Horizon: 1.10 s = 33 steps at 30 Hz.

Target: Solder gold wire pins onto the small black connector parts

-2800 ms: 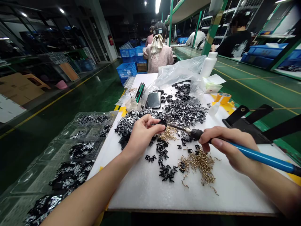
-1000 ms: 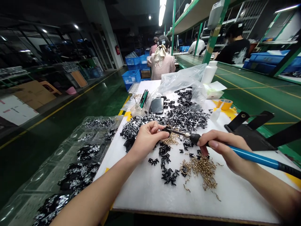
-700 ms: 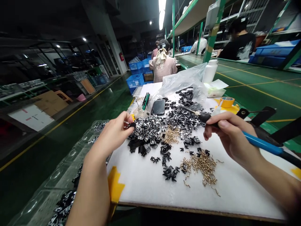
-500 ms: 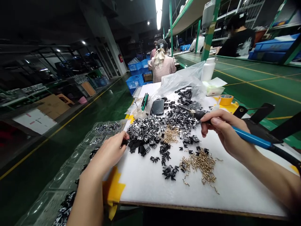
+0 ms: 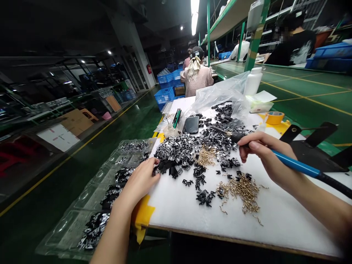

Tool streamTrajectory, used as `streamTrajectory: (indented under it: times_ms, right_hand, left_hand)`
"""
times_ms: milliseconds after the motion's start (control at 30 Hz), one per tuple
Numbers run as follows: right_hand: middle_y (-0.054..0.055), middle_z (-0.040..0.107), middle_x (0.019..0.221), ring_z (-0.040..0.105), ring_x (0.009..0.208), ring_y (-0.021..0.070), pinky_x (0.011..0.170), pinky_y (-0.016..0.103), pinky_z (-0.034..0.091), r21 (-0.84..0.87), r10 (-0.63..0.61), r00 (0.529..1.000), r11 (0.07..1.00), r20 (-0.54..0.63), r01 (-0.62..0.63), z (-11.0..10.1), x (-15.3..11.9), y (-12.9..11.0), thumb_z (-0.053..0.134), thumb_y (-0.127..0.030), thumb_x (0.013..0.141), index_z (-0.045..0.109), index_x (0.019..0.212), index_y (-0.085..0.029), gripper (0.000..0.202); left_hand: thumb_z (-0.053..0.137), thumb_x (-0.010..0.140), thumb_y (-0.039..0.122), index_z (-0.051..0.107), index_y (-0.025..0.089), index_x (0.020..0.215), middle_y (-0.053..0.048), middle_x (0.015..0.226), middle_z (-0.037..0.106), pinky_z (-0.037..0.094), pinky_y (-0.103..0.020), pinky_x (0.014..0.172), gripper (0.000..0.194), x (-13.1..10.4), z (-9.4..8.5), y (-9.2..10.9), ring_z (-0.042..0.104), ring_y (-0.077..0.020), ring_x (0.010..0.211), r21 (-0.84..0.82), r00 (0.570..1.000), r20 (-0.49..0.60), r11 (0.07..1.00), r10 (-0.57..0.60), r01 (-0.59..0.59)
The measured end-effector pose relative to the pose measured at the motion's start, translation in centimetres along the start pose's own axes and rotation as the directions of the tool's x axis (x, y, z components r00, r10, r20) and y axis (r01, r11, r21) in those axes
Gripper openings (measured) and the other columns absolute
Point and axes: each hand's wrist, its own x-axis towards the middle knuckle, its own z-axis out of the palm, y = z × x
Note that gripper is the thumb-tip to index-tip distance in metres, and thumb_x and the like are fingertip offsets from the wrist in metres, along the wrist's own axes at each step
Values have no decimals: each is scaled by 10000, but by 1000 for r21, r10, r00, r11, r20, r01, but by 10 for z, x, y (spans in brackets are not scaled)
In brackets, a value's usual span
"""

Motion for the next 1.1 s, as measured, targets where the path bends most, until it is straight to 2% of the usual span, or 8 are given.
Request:
streamTrajectory:
  times_ms: [167, 367, 600, 733, 867, 1000, 1100]
  right_hand:
    - [25, 563, 693, 547, 614, 130, 581, 276, 450, 8, 8, 1000, 1000, -7, -8, 5, 0, -5, 491, -253, 905, 618, 881, -193, 143]
    - [16, 562, 691, 546, 637, 129, 589, 267, 449, -5, -15, 1000, 1000, -1, 15, 4, 0, -6, 484, -254, 909, 609, 896, -204, 135]
    - [2, 569, 699, 546, 645, 111, 589, 236, 446, -45, -17, 1000, 999, 18, 18, 4, 0, -6, 463, -237, 919, 602, 910, -219, 141]
    - [-4, 567, 706, 549, 638, 106, 590, 234, 450, -50, -20, 1000, 999, 13, 21, 4, -1, -5, 471, -254, 920, 600, 917, -223, 133]
    - [0, 570, 716, 553, 652, 110, 598, 238, 454, -46, -13, 1000, 999, 19, 14, 5, -2, -5, 478, -274, 919, 606, 919, -224, 137]
    - [7, 571, 714, 552, 654, 115, 595, 245, 454, -55, -9, 1000, 998, 15, 10, 4, -2, -6, 473, -277, 920, 610, 906, -217, 150]
    - [15, 565, 715, 549, 652, 122, 586, 254, 461, -47, -26, 999, 999, -24, 25, 1, 2, -7, 482, -269, 911, 609, 898, -205, 143]
  left_hand:
    - [449, 702, 333, 350, 247, 1028, -7, 1109, 531, 368, -293, 819, 351, 1, -3, 6, 520, -185, 1000, -28, 999, 20, 999, 31, -30]
    - [436, 719, 320, 364, 255, 1020, 1, 970, 549, 329, -240, 735, 316, 12, 0, 7, 520, -138, 875, -27, 994, 8, 994, 105, -105]
    - [441, 746, 325, 395, 206, 914, 17, 925, 567, 356, -202, 740, 212, 13, 9, 21, 544, -84, 838, -151, 987, -32, 976, 155, -159]
    - [437, 754, 328, 421, 197, 885, 19, 905, 574, 363, -204, 764, 186, 9, 10, 19, 543, -85, 862, -164, 986, -63, 973, 155, -163]
    - [451, 741, 362, 437, 212, 899, 23, 973, 566, 359, -215, 784, 219, 7, 6, 10, 528, -102, 911, -98, 991, -88, 989, 102, -111]
    - [431, 746, 394, 442, 220, 916, 16, 986, 560, 344, -226, 762, 243, 6, 3, 9, 513, -117, 902, -18, 996, -43, 997, 76, -77]
    - [404, 752, 357, 433, 216, 918, 9, 992, 545, 341, -236, 780, 219, 7, 4, 9, 498, -118, 911, -3, 997, -35, 997, 74, -74]
